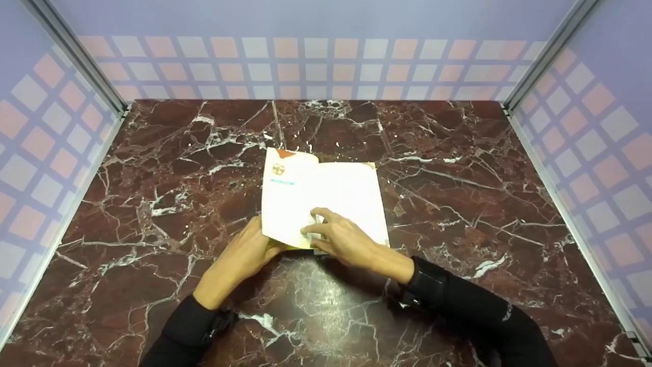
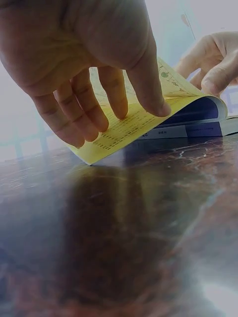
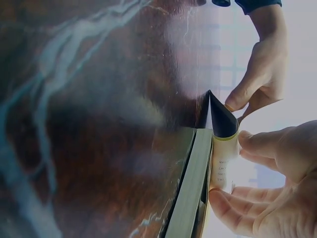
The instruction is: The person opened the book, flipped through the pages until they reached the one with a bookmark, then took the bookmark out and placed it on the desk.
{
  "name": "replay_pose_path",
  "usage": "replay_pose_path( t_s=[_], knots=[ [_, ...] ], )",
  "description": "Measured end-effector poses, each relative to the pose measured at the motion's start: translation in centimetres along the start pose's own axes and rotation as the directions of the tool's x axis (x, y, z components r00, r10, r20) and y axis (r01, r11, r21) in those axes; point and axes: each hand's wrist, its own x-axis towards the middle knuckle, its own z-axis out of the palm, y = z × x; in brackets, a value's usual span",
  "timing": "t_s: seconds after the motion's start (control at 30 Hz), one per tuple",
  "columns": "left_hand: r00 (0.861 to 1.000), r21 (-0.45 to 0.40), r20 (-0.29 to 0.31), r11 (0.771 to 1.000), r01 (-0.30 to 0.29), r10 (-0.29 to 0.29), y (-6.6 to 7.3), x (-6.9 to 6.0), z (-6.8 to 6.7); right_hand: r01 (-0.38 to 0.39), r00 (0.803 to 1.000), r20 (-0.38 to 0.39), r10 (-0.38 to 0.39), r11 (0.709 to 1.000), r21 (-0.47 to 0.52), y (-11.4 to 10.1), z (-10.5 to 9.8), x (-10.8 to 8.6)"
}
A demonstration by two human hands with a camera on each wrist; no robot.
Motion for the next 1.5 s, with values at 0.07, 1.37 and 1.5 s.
replay_pose_path(
  t_s=[0.07, 1.37, 1.5],
  knots=[
    [1.000, 0.007, 0.010, 1.000, 0.026, -0.026, 0.0, -0.1, -0.1, 0.000, 1.000, 0.003, 0.000, 1.000, 0.000, 0.0, 0.1, 0.1],
    [0.961, 0.094, -0.133, 0.962, 0.255, -0.242, 1.1, -0.1, -3.1, 0.026, 1.000, 0.017, -0.024, 0.990, -0.142, -0.5, 0.7, 0.5],
    [0.963, 0.089, -0.174, 0.971, 0.222, -0.205, 1.7, 0.0, -3.6, 0.014, 1.000, 0.028, -0.010, 0.988, -0.154, -0.6, 0.9, 0.6]
  ],
)
